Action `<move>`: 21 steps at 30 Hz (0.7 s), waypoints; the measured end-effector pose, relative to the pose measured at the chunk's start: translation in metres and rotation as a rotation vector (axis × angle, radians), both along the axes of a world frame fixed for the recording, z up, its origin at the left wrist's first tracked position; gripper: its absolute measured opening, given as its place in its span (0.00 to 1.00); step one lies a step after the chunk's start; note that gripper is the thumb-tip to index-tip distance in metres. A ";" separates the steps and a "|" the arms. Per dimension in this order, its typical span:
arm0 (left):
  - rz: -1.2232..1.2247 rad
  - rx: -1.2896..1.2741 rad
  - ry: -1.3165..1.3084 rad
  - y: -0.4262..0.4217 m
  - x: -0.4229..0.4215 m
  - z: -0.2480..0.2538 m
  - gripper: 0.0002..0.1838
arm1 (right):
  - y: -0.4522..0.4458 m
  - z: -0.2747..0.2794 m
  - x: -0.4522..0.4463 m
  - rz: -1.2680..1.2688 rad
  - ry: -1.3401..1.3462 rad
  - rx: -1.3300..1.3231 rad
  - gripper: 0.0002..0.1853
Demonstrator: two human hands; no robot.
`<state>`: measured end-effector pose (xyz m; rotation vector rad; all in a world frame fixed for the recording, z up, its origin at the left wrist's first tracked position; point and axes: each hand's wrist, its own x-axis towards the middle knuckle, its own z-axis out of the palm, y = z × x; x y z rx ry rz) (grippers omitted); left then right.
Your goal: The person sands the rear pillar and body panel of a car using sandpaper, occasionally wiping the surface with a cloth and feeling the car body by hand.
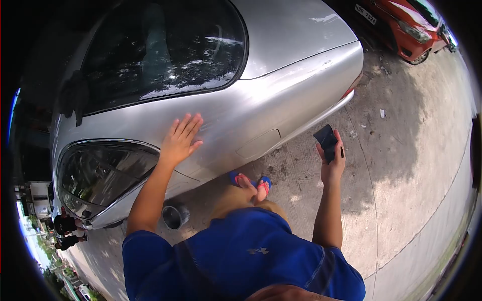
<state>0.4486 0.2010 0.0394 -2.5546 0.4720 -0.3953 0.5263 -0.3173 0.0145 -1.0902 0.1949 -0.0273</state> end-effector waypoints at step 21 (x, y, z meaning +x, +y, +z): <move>0.098 -0.207 0.050 -0.108 0.075 -0.021 0.52 | 0.183 -0.022 0.187 -0.159 -0.491 -1.522 0.37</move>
